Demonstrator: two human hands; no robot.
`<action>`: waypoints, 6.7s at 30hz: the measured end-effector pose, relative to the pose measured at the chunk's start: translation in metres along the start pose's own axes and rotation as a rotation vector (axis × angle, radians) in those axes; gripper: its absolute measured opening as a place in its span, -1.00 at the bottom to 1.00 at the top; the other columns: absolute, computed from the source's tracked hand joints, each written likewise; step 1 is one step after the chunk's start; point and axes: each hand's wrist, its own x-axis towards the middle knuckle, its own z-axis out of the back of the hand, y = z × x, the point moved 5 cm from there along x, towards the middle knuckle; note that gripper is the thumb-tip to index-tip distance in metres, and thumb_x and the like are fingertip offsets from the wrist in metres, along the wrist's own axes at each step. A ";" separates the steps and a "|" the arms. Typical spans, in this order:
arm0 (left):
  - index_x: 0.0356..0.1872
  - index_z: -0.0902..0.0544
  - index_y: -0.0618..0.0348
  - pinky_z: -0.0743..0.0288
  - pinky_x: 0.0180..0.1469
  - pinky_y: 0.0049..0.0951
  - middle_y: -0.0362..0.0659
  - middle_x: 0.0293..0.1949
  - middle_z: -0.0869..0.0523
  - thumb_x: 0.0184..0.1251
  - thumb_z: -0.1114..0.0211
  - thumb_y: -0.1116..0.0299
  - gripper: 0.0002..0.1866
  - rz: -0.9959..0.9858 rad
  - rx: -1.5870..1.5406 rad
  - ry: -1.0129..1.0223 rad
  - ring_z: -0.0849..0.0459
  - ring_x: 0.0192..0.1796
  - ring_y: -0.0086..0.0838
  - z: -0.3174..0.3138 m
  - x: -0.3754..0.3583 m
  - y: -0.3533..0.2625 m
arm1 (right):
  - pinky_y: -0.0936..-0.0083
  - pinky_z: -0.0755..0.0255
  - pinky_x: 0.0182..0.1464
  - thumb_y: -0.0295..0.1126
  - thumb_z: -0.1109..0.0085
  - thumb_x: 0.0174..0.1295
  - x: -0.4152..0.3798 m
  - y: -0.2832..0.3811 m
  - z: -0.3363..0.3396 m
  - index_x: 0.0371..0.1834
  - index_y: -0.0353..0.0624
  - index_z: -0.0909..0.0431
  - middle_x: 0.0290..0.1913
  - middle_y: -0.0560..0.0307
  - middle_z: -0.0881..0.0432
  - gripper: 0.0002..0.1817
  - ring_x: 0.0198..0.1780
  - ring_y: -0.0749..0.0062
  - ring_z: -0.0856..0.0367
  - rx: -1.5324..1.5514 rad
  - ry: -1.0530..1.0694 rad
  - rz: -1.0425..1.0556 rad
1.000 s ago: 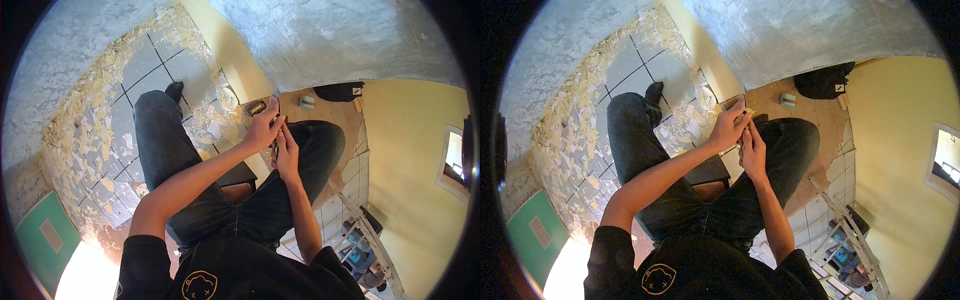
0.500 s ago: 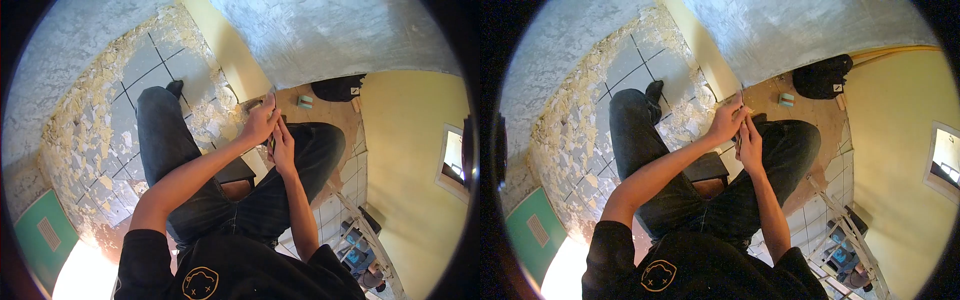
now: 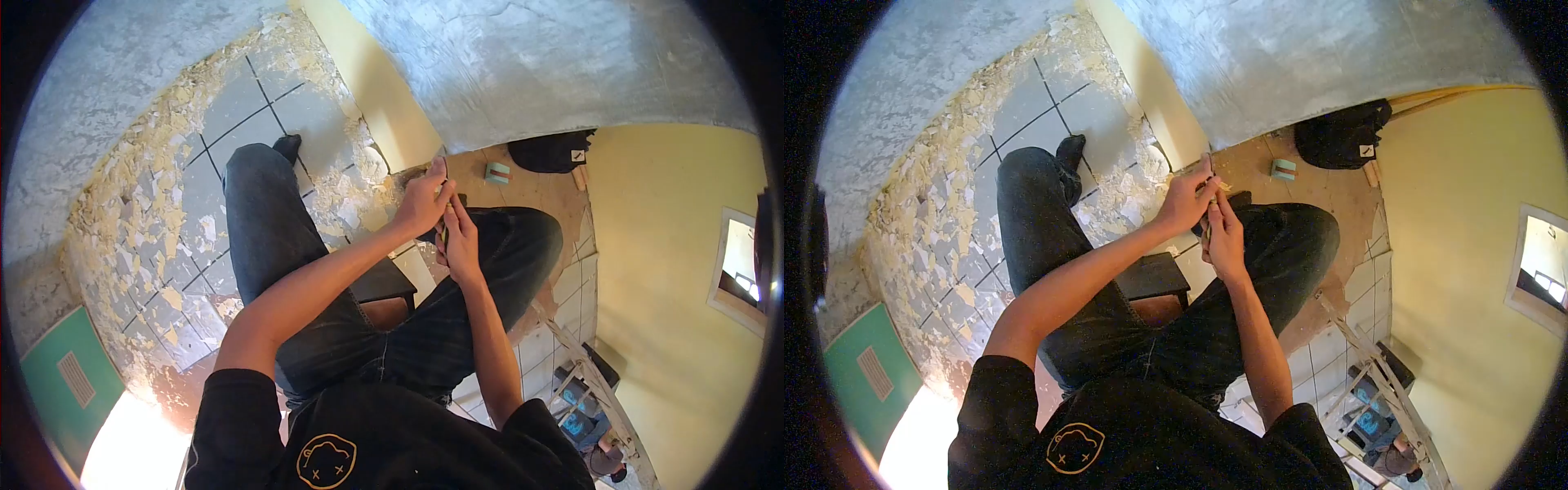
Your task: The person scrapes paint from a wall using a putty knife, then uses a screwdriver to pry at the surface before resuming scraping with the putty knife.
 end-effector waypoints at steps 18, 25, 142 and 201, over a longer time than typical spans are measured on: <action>0.13 -0.43 0.55 -0.39 0.25 -0.25 0.40 0.10 -0.51 0.44 -0.15 0.28 -0.54 -0.014 -0.061 -0.036 -0.43 0.30 0.08 0.001 -0.007 -0.004 | 0.78 -0.05 -0.68 -0.18 0.18 0.52 -0.012 0.000 0.000 0.53 0.13 -0.10 -0.40 0.35 -0.36 -0.48 -0.60 0.76 -0.22 0.063 0.008 -0.062; 0.11 -0.49 0.53 -0.43 0.19 -0.24 0.42 0.04 -0.55 0.44 -0.16 0.28 -0.56 -0.163 0.048 -0.100 -0.50 0.26 0.00 0.003 -0.003 -0.001 | 0.77 -0.04 -0.70 -0.18 0.17 0.52 -0.010 -0.004 0.000 0.53 0.12 -0.09 -0.40 0.34 -0.35 -0.47 -0.60 0.75 -0.23 0.072 0.013 -0.068; 0.31 -0.33 0.40 -0.42 0.22 -0.31 0.27 0.35 -0.28 0.41 -0.14 0.40 -0.49 -0.297 -0.089 -0.093 -0.41 0.30 0.04 0.008 -0.011 -0.025 | 0.52 -0.21 -0.57 -0.11 0.28 0.54 0.010 -0.010 -0.008 -0.26 -0.23 -0.44 -0.60 0.25 -0.40 -0.58 -0.62 0.61 -0.34 -0.256 -0.246 0.198; 0.27 -0.40 0.41 -0.38 0.27 -0.35 0.22 0.37 -0.29 0.40 -0.22 0.32 -0.49 -0.281 -0.106 -0.040 -0.36 0.37 -0.09 0.008 -0.011 -0.030 | 0.65 -0.06 -0.70 -0.01 0.33 0.54 -0.008 0.005 -0.012 -0.20 -0.17 -0.44 -0.63 0.35 -0.30 -0.53 -0.72 0.73 -0.16 -0.138 -0.229 0.119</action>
